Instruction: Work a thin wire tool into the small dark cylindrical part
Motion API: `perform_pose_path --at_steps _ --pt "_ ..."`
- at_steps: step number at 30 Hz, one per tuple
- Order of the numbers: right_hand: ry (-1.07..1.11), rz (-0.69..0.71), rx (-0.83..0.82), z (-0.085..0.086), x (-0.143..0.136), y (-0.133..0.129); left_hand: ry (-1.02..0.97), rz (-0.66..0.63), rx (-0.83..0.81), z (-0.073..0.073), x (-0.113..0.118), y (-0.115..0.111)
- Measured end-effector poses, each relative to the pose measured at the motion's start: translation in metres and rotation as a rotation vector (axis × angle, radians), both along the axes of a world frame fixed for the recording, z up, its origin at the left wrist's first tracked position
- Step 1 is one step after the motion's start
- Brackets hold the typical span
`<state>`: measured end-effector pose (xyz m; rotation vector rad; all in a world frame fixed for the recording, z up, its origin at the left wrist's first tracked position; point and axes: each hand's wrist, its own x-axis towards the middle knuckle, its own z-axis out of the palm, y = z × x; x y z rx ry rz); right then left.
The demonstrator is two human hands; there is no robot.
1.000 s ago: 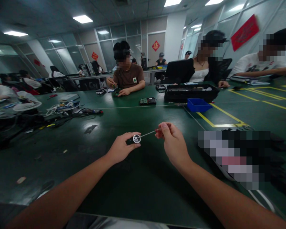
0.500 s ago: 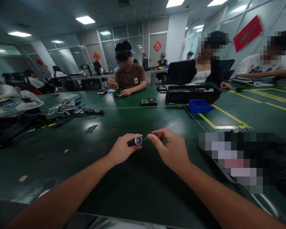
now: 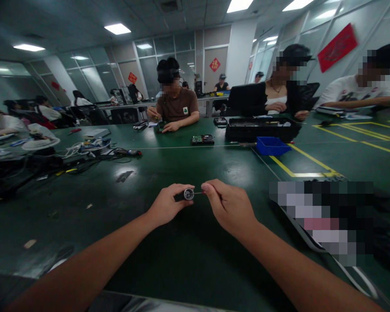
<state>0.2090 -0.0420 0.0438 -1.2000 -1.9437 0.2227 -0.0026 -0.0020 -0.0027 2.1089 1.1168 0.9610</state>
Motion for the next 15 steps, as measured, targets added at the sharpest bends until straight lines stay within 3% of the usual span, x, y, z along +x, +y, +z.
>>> perform_pose_path --at_steps 3,9,15 --pt "0.012 -0.027 0.001 -0.0026 -0.002 0.0008 -0.013 0.016 -0.001 0.0006 -0.0003 0.0002" --pt "-0.008 0.046 -0.025 -0.0064 0.0001 0.0006 -0.014 0.05 -0.019 0.0001 -0.0008 0.0019" --pt "0.028 -0.005 -0.089 -0.0058 -0.0039 0.0015 -0.009 0.035 0.0 -0.0007 -0.0017 0.003"
